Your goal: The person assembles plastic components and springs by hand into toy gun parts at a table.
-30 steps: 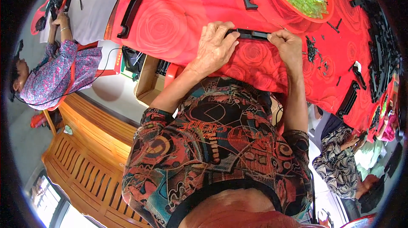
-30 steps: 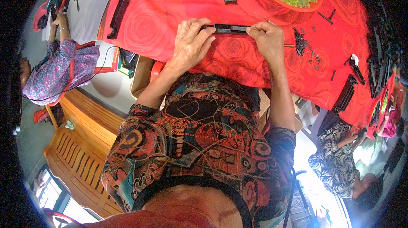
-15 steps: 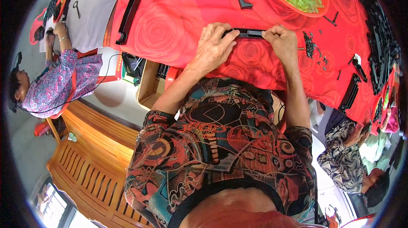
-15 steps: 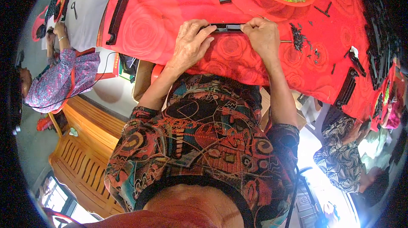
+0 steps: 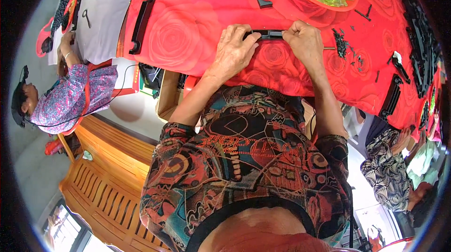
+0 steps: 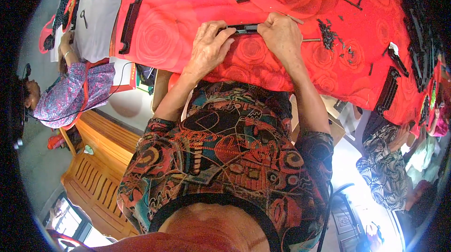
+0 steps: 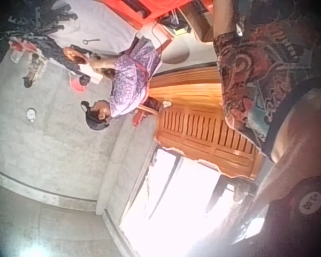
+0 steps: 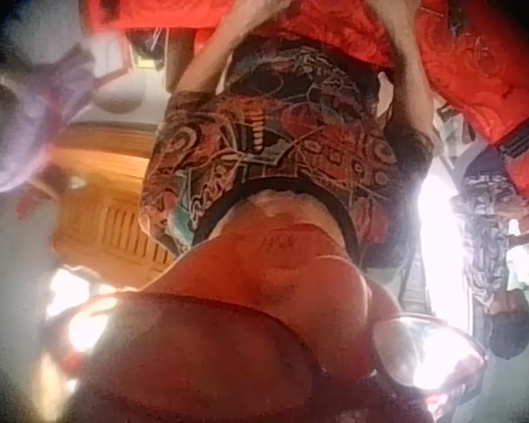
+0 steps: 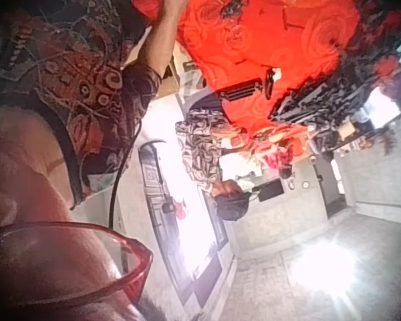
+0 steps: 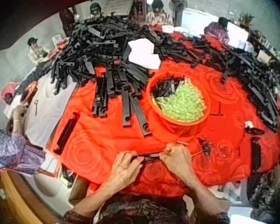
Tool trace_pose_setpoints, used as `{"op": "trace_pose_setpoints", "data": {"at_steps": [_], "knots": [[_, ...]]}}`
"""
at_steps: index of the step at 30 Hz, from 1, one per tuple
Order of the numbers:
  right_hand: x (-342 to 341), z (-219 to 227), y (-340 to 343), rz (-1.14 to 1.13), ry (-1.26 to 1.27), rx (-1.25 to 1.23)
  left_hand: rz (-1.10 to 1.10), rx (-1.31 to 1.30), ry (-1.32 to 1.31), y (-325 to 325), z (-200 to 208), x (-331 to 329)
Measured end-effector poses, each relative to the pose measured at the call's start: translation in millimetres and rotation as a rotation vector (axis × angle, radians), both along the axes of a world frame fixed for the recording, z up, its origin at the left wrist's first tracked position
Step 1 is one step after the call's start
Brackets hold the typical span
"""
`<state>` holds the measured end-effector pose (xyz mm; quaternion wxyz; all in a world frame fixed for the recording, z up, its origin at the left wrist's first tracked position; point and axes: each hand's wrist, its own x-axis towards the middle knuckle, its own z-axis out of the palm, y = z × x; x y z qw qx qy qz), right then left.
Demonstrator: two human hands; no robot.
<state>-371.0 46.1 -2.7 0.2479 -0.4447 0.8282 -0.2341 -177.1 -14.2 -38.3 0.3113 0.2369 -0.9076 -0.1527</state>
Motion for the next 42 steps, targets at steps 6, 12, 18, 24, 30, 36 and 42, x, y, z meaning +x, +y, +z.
{"op": "trace_pose_setpoints", "data": {"at_steps": [6, 12, 18, 24, 30, 36, 42], "knots": [[0.8, -1.0, -1.1, 0.023, 0.025, 0.013, 0.016, 0.006, -0.042, 0.6, 4.4, -1.4], [4.2, 1.5, -1.7, 0.046, 0.052, -0.008, -0.035, -0.057, -0.159, -4.4, 2.0, -6.9], [3.9, 0.7, -1.9, 0.024, 0.031, -0.019, -0.072, -0.089, -0.190, -12.3, -1.5, -10.1], [4.4, 2.9, -0.9, 0.034, 0.085, -0.025, -0.130, -0.070, -0.213, -16.0, 0.9, -13.0], [6.8, -2.5, 4.2, 0.062, 0.148, 0.007, -0.198, -0.034, -0.273, -19.0, 4.4, -15.8], [7.5, -0.3, 7.8, 0.051, 0.189, 0.013, -0.242, 0.003, -0.286, -20.1, 7.1, -19.5], [12.6, 7.7, 0.7, 0.065, 0.280, 0.072, -0.275, 0.061, -0.280, -26.2, 6.3, -21.2]]}}
